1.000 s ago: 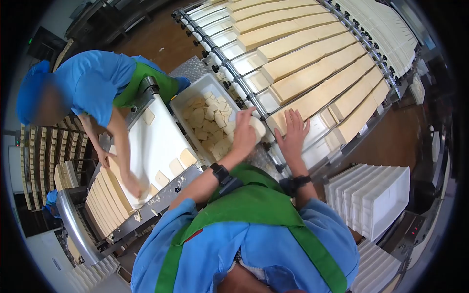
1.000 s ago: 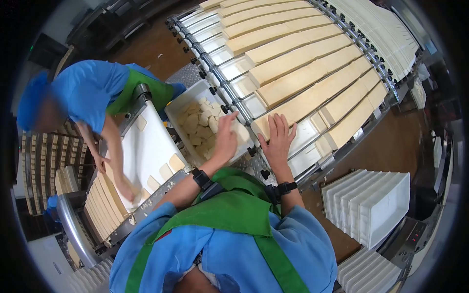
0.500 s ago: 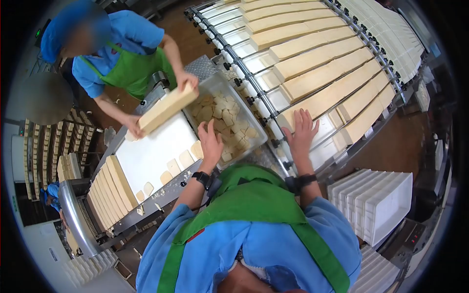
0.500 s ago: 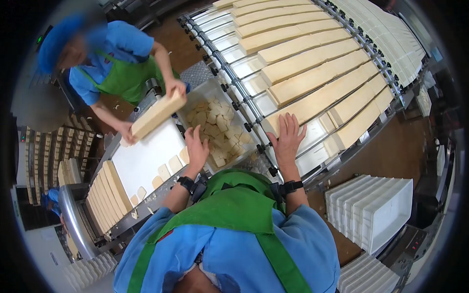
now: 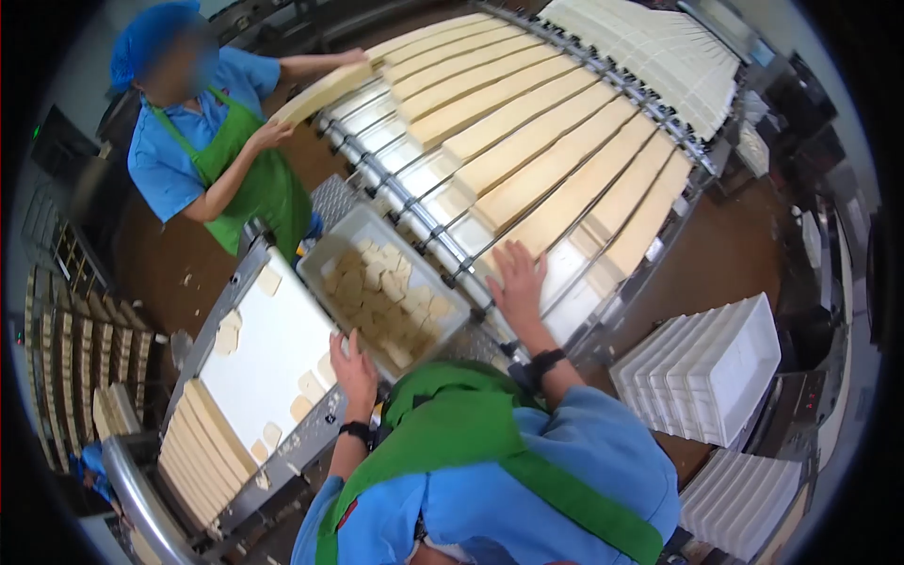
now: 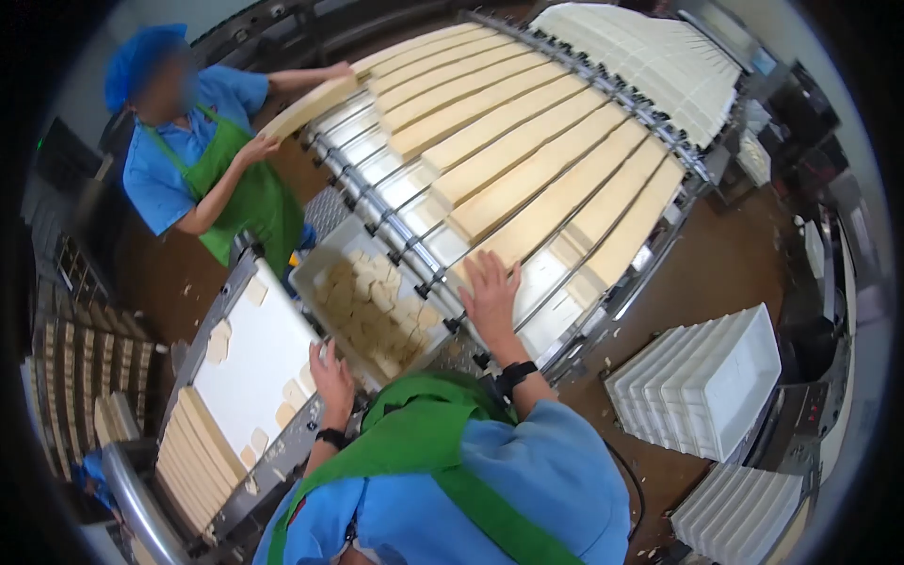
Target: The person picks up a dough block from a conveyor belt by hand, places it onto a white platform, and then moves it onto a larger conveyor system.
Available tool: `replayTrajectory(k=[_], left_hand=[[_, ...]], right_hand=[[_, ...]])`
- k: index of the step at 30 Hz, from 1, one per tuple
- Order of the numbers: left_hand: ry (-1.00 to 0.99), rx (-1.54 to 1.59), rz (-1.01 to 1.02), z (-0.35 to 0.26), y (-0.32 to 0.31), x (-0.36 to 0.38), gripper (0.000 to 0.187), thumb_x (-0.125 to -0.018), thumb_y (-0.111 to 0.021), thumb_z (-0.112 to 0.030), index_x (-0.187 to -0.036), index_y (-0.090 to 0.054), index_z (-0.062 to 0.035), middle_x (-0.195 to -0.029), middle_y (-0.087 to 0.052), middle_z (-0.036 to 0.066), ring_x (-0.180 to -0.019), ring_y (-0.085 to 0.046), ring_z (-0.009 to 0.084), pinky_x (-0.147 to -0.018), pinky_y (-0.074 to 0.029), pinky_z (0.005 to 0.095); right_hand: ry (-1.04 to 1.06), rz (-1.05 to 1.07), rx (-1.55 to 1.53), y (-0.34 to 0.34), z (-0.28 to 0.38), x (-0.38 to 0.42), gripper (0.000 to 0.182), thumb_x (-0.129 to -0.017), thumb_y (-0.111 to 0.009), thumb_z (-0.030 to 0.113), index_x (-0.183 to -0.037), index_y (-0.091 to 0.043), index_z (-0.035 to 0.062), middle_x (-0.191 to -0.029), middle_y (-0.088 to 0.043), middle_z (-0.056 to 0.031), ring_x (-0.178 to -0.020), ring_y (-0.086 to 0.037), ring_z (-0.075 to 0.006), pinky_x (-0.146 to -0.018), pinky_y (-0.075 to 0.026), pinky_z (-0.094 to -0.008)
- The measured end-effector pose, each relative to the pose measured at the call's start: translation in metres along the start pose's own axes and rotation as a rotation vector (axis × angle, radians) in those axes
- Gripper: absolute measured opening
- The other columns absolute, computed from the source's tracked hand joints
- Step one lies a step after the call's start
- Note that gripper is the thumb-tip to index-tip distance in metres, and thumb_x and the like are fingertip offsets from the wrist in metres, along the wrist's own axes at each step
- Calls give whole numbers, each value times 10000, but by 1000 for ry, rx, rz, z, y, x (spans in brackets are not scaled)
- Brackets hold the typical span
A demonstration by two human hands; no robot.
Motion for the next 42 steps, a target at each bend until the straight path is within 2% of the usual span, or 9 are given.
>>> replayTrajectory(k=[6, 13, 19, 24, 31, 34, 37, 40, 42], left_hand=[[68, -51, 33, 14, -1, 15, 584, -928, -702, -23, -1489, -544, -59, -1515, -478, 288, -1489, -393, 495, -1221, -349, 567], [58, -63, 23, 19, -5, 19, 551, -948, -687, -50, -1483, -559, -64, -1517, -479, 247, -1509, -380, 468, -1249, -331, 556], [23, -77, -2, 21, -6, 20, 548, -938, -686, -49, -1472, -566, -71, -1496, -491, 248, -1483, -411, 472, -1230, -356, 557], [14, -64, -31, 25, -10, 20, 559, -933, -686, -44, -1477, -561, -84, -1474, -507, 246, -1449, -450, 473, -1209, -385, 562], [15, -77, -17, 22, -5, 15, 550, -924, -686, -28, -1458, -567, -83, -1431, -514, 223, -1440, -453, 462, -1198, -410, 538], [12, -61, -16, 21, -4, 14, 552, -915, -691, -22, -1450, -566, -83, -1429, -510, 216, -1437, -453, 464, -1195, -409, 541], [9, -41, -15, 21, -2, 12, 554, -912, -701, -30, -1446, -565, -84, -1426, -511, 211, -1435, -455, 465, -1194, -408, 539], [7, -34, -8, 20, 0, 11, 534, -924, -708, -60, -1440, -575, -81, -1427, -518, 211, -1437, -450, 460, -1192, -415, 530], [7, -31, -3, 18, 1, 10, 519, -932, -714, -81, -1434, -583, -76, -1427, -523, 212, -1436, -449, 458, -1190, -419, 528]], right_hand=[[-16, 5, 23, 2, 7, -1, 647, -825, -851, 190, -1418, -615, 89, -1472, -550, -142, -1467, -446, -353, -1252, -209, -693], [-47, 22, 25, 9, 15, -6, 577, -821, -851, 147, -1357, -649, 86, -1407, -562, -136, -1463, -447, -355, -1250, -209, -682], [-98, -22, -43, 5, 22, -7, 535, -796, -821, 94, -1308, -667, 79, -1252, -568, -137, -1291, -519, -344, -1224, -272, -614], [-93, -36, -9, 0, 24, -7, 464, -794, -805, 102, -1245, -696, 84, -1190, -579, -128, -1194, -530, -341, -1137, -341, -546], [-103, -39, 27, 0, 28, -9, 440, -804, -834, 95, -1214, -673, 87, -1166, -592, -109, -1189, -538, -319, -1110, -338, -512], [-111, -40, -97, 5, 31, -17, 427, -821, -835, 101, -1211, -665, 72, -1109, -628, -117, -1127, -588, -319, -1070, -381, -500], [-271, -86, -418, 2, 30, -42, 397, -841, -836, 117, -1196, -667, 55, -1054, -660, -130, -1051, -636, -324, -1003, -436, -478], [-226, -114, -377, -14, 26, -82, 357, -855, -845, 159, -1150, -677, 49, -1037, -669, -148, -1012, -659, -327, -925, -469, -464], [-147, -4, -158, -40, 14, -102, 327, -856, -832, 153, -1134, -683, 66, -1052, -674, -150, -1052, -657, -323, -922, -463, -473]])
Point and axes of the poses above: each hand's wrist, its own x-axis away from the middle knuckle, its own y-axis out of the back of the hand, z = x × y, the point moved 3 cm from there along -x, towards the middle knuckle
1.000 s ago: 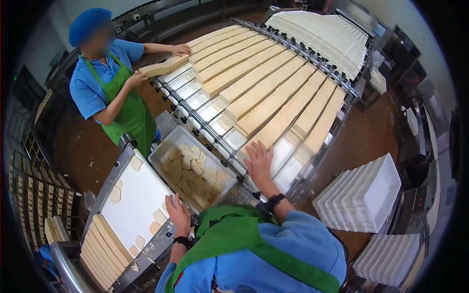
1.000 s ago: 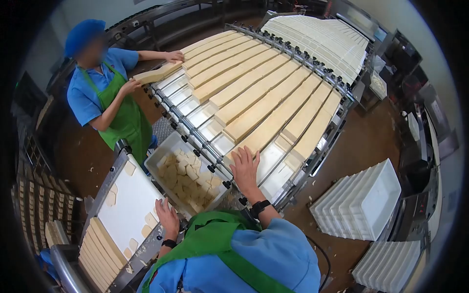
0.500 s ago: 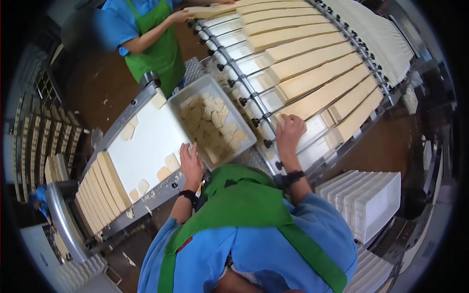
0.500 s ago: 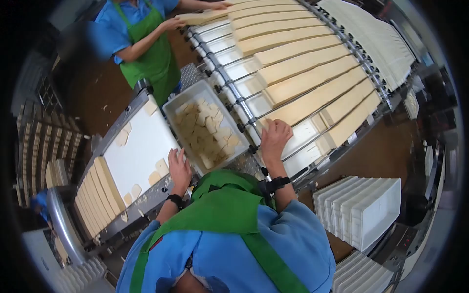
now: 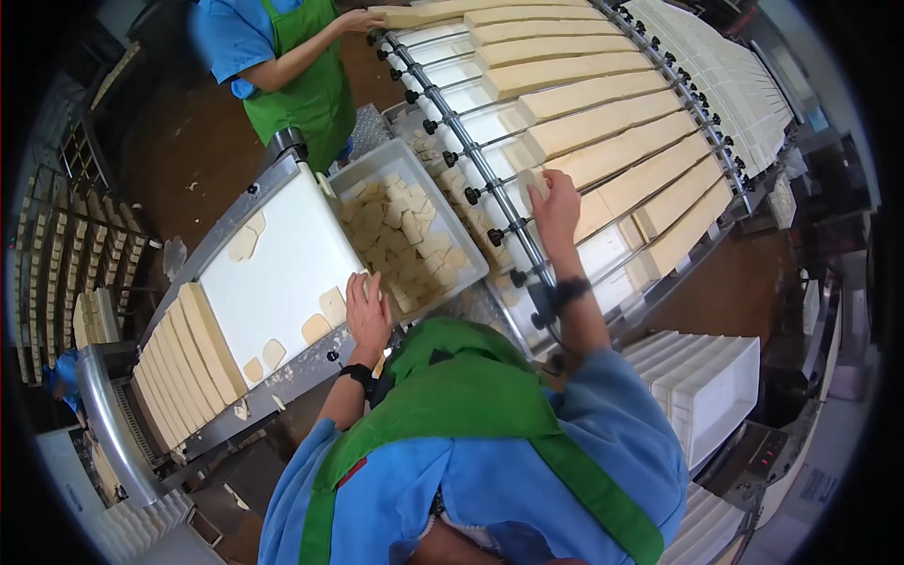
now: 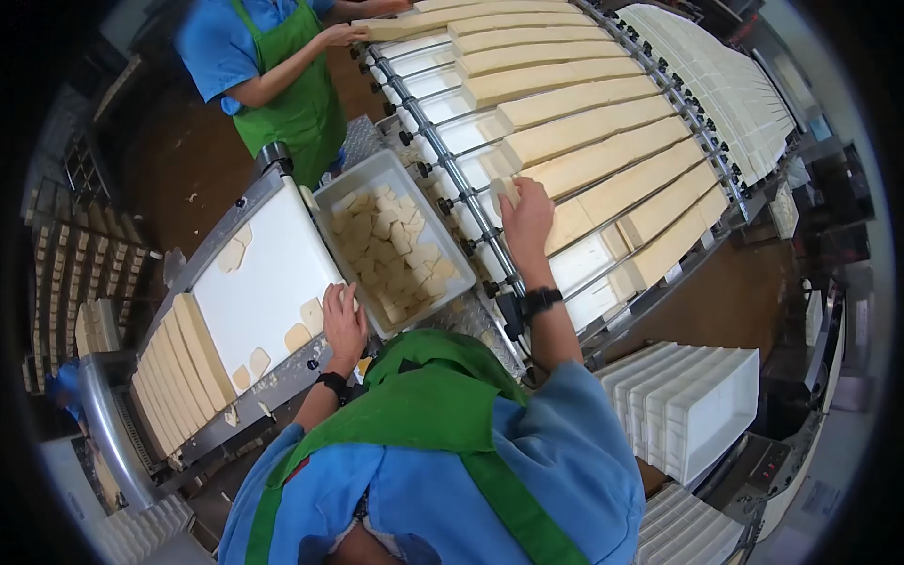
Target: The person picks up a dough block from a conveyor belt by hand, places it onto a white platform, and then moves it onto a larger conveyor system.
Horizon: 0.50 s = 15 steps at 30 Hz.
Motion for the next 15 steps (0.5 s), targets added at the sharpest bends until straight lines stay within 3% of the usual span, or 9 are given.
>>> replayTrajectory(k=[4, 7, 10, 11, 14, 15], left_hand=[[11, 12, 3, 3, 2, 2, 528, -924, -731, -88, -1430, -583, -71, -1430, -522, 210, -1421, -465, 463, -1180, -425, 538], [10, 19, -4, 5, 1, 2, 512, -936, -728, -108, -1426, -588, -63, -1426, -529, 212, -1420, -464, 463, -1181, -426, 539], [6, 45, -5, 6, 1, 4, 508, -937, -718, -104, -1426, -590, -58, -1426, -531, 225, -1419, -459, 473, -1184, -418, 550], [-5, 51, -10, 6, 2, 5, 511, -935, -715, -96, -1429, -589, -58, -1427, -530, 229, -1418, -458, 478, -1185, -415, 554], [-34, 62, -6, 8, 0, 3, 528, -928, -706, -71, -1441, -581, -58, -1426, -529, 246, -1416, -454, 492, -1187, -404, 568], [-37, 88, -1, 6, 1, 3, 535, -925, -699, -55, -1446, -577, -57, -1433, -521, 252, -1421, -447, 497, -1191, -399, 568]], right_hand=[[68, 103, 501, -30, -24, -26, 279, -869, -794, 153, -1120, -682, 100, -1084, -668, -142, -1128, -628, -331, -898, -440, -515], [-156, 196, 552, -34, -26, -33, 492, -883, -774, 182, -1350, -635, 117, -1298, -641, -179, -1304, -560, -372, -1027, -411, -608], [19, 122, 658, -41, -25, -25, 766, -897, -775, 234, -1590, -462, 137, -1547, -512, -223, -1473, -442, -411, -1170, -292, -718], [-77, 286, 621, -50, -36, -28, 941, -901, -774, 239, -1701, -284, 168, -1674, -384, -234, -1572, -325, -416, -1233, -155, -766], [-115, 267, 634, -58, -57, -34, 874, -923, -740, 310, -1682, -335, 157, -1709, -335, -219, -1592, -285, -436, -1222, -137, -796], [-151, 289, 622, -53, -57, -37, 947, -889, -796, 357, -1688, -322, 169, -1719, -315, -216, -1601, -265, -431, -1220, -135, -799]])
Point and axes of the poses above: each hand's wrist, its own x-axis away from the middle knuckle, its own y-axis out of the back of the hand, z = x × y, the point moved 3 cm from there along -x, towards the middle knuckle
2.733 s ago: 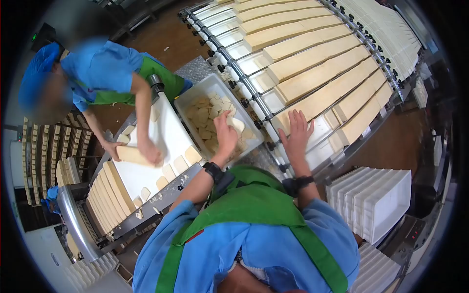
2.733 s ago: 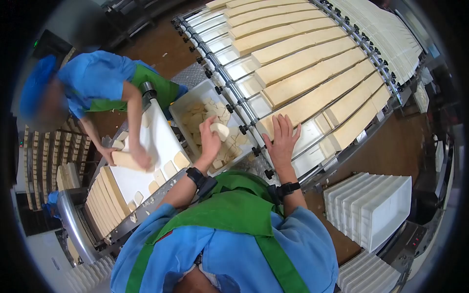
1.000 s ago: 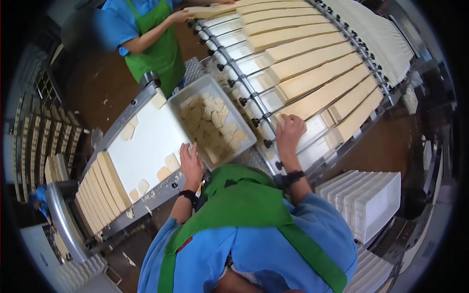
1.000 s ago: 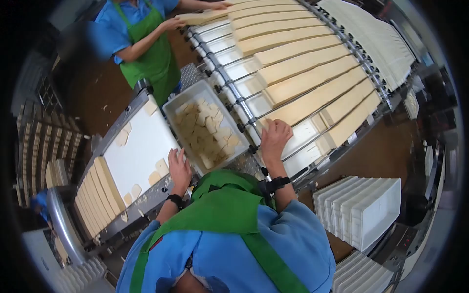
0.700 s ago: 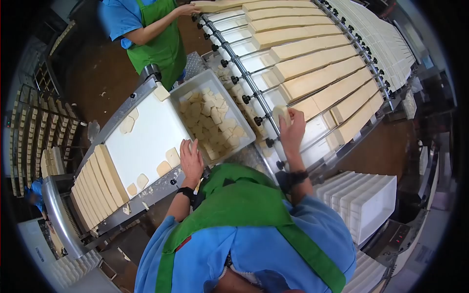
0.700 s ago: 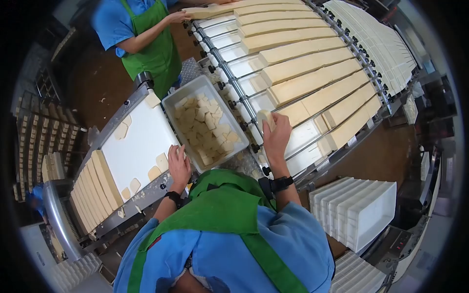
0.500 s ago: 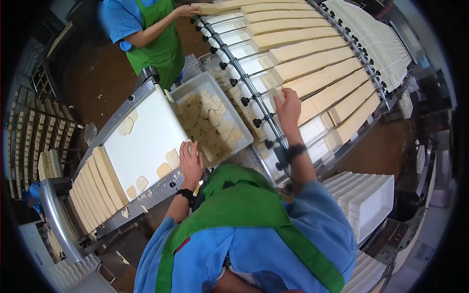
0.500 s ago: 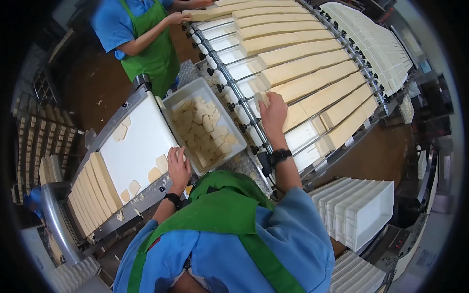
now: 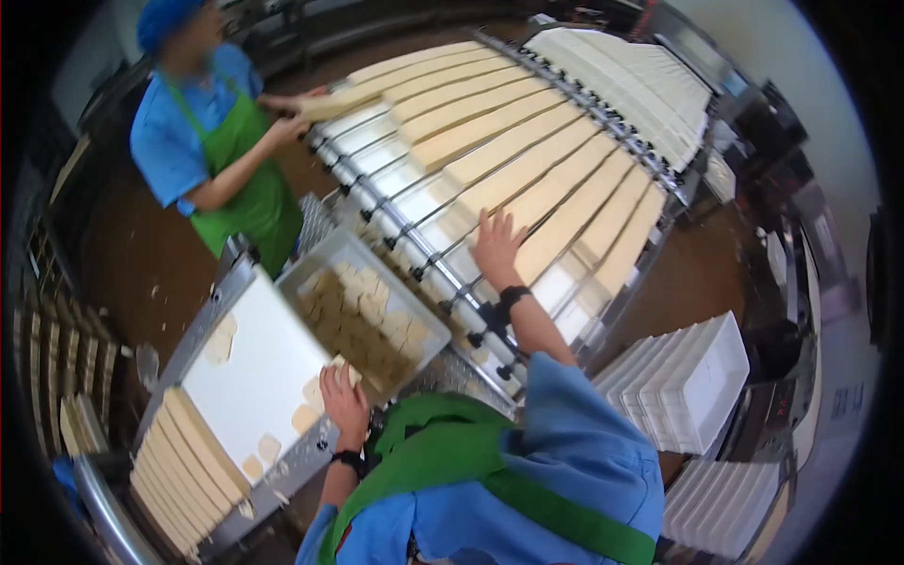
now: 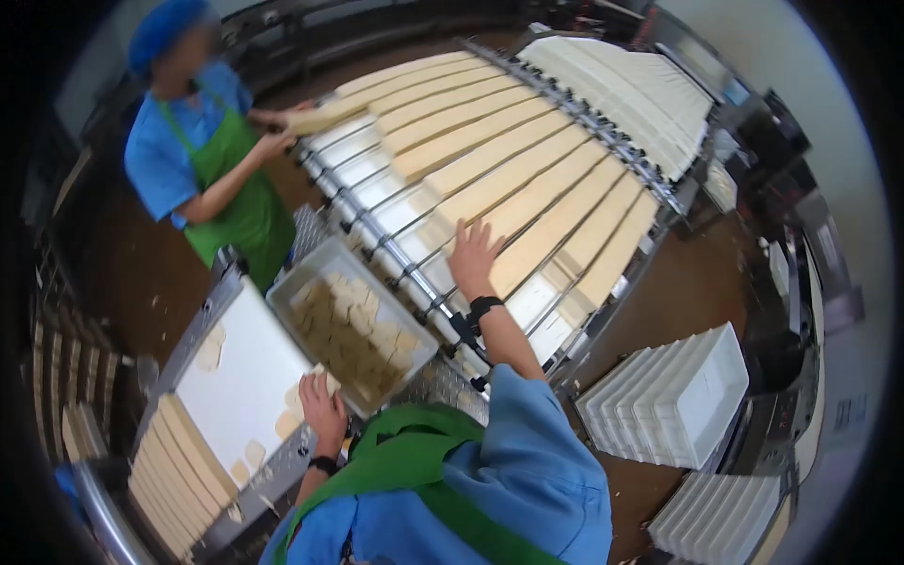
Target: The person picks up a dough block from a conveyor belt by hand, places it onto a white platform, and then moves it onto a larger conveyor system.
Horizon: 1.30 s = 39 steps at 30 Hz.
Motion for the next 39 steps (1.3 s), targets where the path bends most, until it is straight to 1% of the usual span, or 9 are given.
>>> replayTrajectory(k=[8, 13, 16, 18, 20, 23, 25, 29, 39], left_hand=[[241, 121, -253, 26, 59, 3, 525, -994, -642, -64, -1498, -521, 19, -1527, -451, 251, -1481, -406, 427, -1239, -330, 523], [435, -11, -503, 89, 100, 42, 464, -1050, -605, -134, -1490, -546, 2, -1499, -458, 241, -1416, -453, 423, -1206, -365, 538], [589, -107, -646, 125, 123, 80, 458, -1067, -603, -196, -1481, -556, -8, -1460, -495, 237, -1380, -473, 414, -1192, -358, 560], [697, -302, -632, 146, 142, 105, 460, -1065, -615, -198, -1485, -555, -18, -1447, -522, 230, -1370, -479, 412, -1187, -355, 565], [892, -239, -719, 170, 148, 128, 523, -1045, -672, -241, -1464, -541, 45, -1416, -545, 274, -1347, -491, 443, -1181, -359, 550], [1148, -414, -785, 207, 140, 165, 661, -989, -757, -345, -1441, -531, 82, -1397, -550, 324, -1321, -491, 473, -1156, -356, 564], [1343, -333, -759, 220, 142, 176, 746, -955, -779, -362, -1533, -468, -7, -1490, -440, 314, -1407, -395, 471, -1168, -302, 606], [1371, -211, -829, 225, 154, 179, 875, -903, -820, -325, -1577, -376, 12, -1465, -348, 298, -1365, -388, 480, -1169, -324, 571], [1352, -61, -679, 255, 193, 177, 882, -783, -898, -169, -1511, -445, 41, -1386, -405, 276, -1273, -530, 479, -1065, -496, 495]], right_hand=[[-43, 50, -26, 10, -4, 3, 1119, -796, -900, 459, -1691, -290, 174, -1730, -280, -209, -1611, -225, -424, -1226, -165, -777], [-41, 30, 11, 4, -5, 1, 1117, -807, -890, 442, -1697, -272, 172, -1730, -276, -227, -1612, -226, -434, -1232, -177, -762], [-75, 126, 93, 25, 3, 3, 1211, -775, -898, 549, -1714, -234, 171, -1745, -274, -213, -1628, -207, -416, -1226, -160, -786], [-23, 7, 3, 39, 27, 9, 1228, -754, -909, 548, -1717, -246, 168, -1733, -299, -215, -1619, -212, -443, -1229, -158, -782], [136, -195, -21, 30, 70, 7, 1069, -852, -855, 470, -1698, -297, 128, -1712, -293, -285, -1600, -245, -452, -1253, -142, -732], [482, -268, -298, 64, 216, 48, 773, -956, -774, 287, -1603, -438, 31, -1469, -538, -276, -1384, -474, -463, -1189, -308, -645], [833, -162, -602, 37, 312, 87, 679, -944, -781, 215, -1533, -513, 10, -1408, -587, -259, -1322, -523, -456, -1167, -365, -561], [1293, 265, -870, 26, 483, 201, 552, -940, -776, 166, -1424, -597, -30, -1305, -642, -262, -1260, -561, -448, -1126, -415, -521], [1544, 312, -675, -29, 770, 310, 551, -905, -807, 267, -1356, -656, -11, -1278, -595, -210, -1217, -561, -406, -1050, -479, -522]])
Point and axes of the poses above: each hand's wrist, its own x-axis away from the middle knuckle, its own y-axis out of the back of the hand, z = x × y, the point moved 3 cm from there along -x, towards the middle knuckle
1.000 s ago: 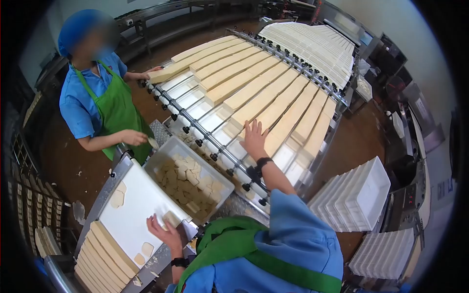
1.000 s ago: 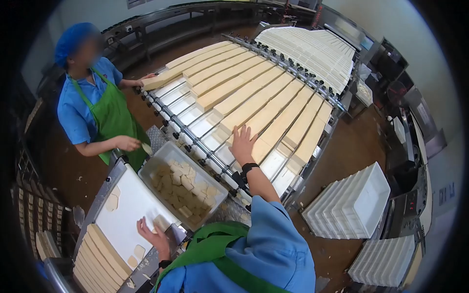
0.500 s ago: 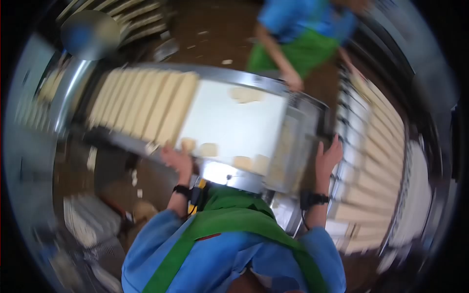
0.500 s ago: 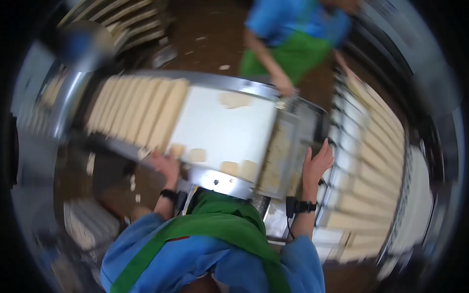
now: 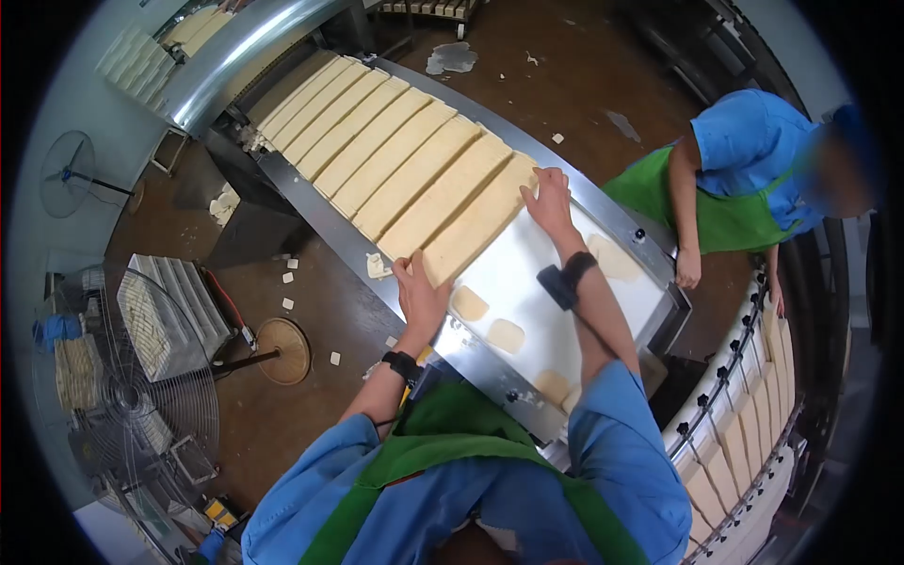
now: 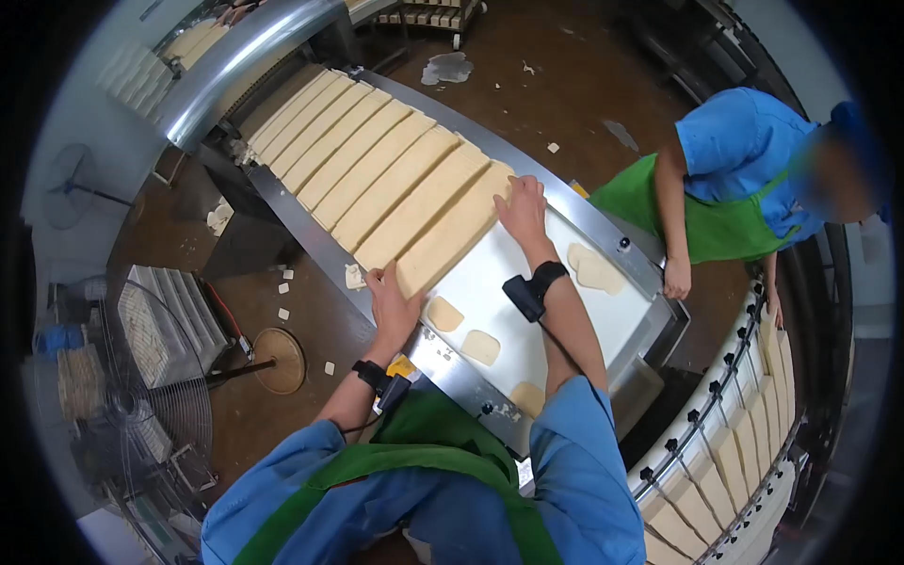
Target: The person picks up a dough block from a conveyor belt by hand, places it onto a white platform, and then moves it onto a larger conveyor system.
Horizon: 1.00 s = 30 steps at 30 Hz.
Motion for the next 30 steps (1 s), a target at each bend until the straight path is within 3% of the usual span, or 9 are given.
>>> replayTrajectory(k=[7, 13, 17, 21, 23, 24, 26, 28, 30], left_hand=[[70, -43, 61, -11, 3, -4, 891, -781, -919, -183, -1527, -460, -18, -1388, -431, 246, -1260, -552, 460, -1028, -516, 495], [89, -161, 63, -22, -9, -6, 886, -766, -919, -224, -1524, -486, -68, -1393, -459, 223, -1253, -566, 433, -1002, -527, 499], [-83, -221, 121, -25, -11, -8, 876, -755, -924, -235, -1512, -504, -101, -1390, -494, 204, -1216, -589, 427, -973, -547, 507], [-225, -227, 434, -45, -21, -6, 956, -744, -927, -316, -1562, -466, -140, -1440, -491, 221, -1218, -594, 433, -988, -539, 534], [-244, -312, 600, -61, -22, -10, 997, -739, -914, -341, -1596, -433, -169, -1488, -467, 254, -1249, -583, 449, -1018, -511, 570], [-274, -410, 593, -48, -37, -11, 1078, -728, -910, -418, -1632, -379, -169, -1505, -468, 255, -1332, -557, 420, -1070, -487, 561], [-346, -397, 571, -38, -55, -11, 1105, -702, -928, -423, -1612, -380, -120, -1498, -495, 248, -1390, -512, 410, -1160, -419, 545], [-392, -287, 562, -41, -57, -10, 994, -690, -956, -336, -1516, -468, -76, -1471, -520, 243, -1360, -526, 445, -1128, -464, 548], [-396, -269, 494, -55, -47, 6, 947, -663, -976, -279, -1470, -511, -109, -1458, -512, 244, -1277, -583, 471, -1100, -490, 556]], right_hand=[[-172, 146, 106, -35, 0, -53, 592, -904, -795, 396, -1361, -670, 42, -1298, -562, -208, -1243, -548, -395, -1031, -482, -535], [-244, 193, 266, -32, -2, -34, 633, -897, -755, 517, -1365, -690, 96, -1283, -585, -228, -1213, -580, -402, -1004, -491, -567], [-306, 101, 203, 7, -62, 32, 629, -868, -799, 478, -1282, -691, 17, -1226, -618, -268, -1158, -614, -438, -986, -505, -549], [-420, -178, 228, 55, -97, 136, 605, -875, -827, 411, -1210, -652, -62, -1183, -637, -300, -1133, -619, -461, -1011, -493, -562], [-554, -174, 8, 58, -108, 172, 619, -899, -818, 392, -1284, -622, -51, -1267, -639, -286, -1142, -630, -457, -1036, -496, -548], [-633, -197, -98, 54, -111, 192, 628, -911, -814, 383, -1320, -607, -46, -1309, -640, -279, -1146, -636, -455, -1048, -498, -541], [-558, -385, -36, 42, -88, 216, 740, -944, -788, 382, -1470, -510, -58, -1427, -599, -299, -1365, -559, -447, -1168, -437, -492], [-658, -397, -47, 65, -54, 220, 787, -915, -784, 383, -1479, -502, -87, -1398, -610, -326, -1287, -598, -466, -1124, -467, -523], [-858, -389, -58, 85, -37, 237, 754, -881, -795, 386, -1430, -535, -62, -1214, -640, -285, -1124, -624, -459, -1017, -499, -540]])
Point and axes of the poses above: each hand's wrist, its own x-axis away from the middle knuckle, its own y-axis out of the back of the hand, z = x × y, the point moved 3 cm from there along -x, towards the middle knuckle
